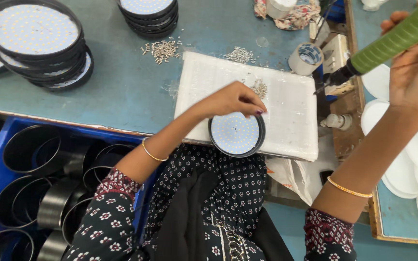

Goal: The person uses a green electric screwdriver to fasten screws into the rim of a circular LED light module. They repeatedly pick up screws, align them, and drive them in while holding the module steady. Completed units are stacked nearby.

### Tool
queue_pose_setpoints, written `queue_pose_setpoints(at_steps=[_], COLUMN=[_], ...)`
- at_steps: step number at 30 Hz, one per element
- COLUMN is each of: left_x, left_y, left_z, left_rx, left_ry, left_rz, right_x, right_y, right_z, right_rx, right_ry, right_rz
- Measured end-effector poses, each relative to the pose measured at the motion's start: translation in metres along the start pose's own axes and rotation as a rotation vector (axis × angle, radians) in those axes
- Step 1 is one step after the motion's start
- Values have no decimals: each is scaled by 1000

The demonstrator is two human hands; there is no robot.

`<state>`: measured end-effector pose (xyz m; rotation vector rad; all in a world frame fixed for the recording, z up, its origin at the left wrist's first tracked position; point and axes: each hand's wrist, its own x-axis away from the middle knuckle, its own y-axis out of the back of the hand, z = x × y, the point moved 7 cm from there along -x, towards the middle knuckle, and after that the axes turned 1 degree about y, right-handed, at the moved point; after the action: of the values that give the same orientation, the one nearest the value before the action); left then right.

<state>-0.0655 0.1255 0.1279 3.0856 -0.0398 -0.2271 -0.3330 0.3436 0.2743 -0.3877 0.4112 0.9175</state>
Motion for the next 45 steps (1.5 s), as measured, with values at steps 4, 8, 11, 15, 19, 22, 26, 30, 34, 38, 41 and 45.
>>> queue_pose_setpoints(at_steps=[4, 8, 11, 15, 19, 22, 26, 30, 34, 38, 41, 45], left_x=[3, 7, 10, 15, 17, 16, 15, 15, 18, 39, 52, 66], left_y=[-34, -53, -54, -53, -46, -43, -39, -35, -32, -35, -36, -36], left_z=[5, 3, 0, 0, 0, -1, -11, -16, -13, -14, 9, 33], left_rx=[-26, -176, -181, -217, -217, -194, -207, -268, -372, -782, -937, -1098], left_ry=[-28, -156, -219, -218, -174, -155, -244, -240, -214, -294, -34, 205], left_rz=[2, -108, -163, -207, -280, -282, -280, -274, -295, -513, -505, -403], right_x=[-2, 9, 25, 34, 39, 42, 46, 51, 55, 57, 59, 61], right_y=[-63, -137, -172, -195, -201, -198, -186, -170, -166, -176, -186, -189], right_z=[-3, 7, 9, 15, 18, 19, 10, -7, -21, -43, -54, -70], right_rx=[-139, -193, -155, -113, -123, -108, -145, -256, -179, -174, -104, -98], right_ry=[-33, -27, -16, 38, 53, 63, 31, -43, -3, 44, 110, 100], right_rz=[95, 119, -1, -68, -90, -83, -94, -145, -151, -166, -150, -201])
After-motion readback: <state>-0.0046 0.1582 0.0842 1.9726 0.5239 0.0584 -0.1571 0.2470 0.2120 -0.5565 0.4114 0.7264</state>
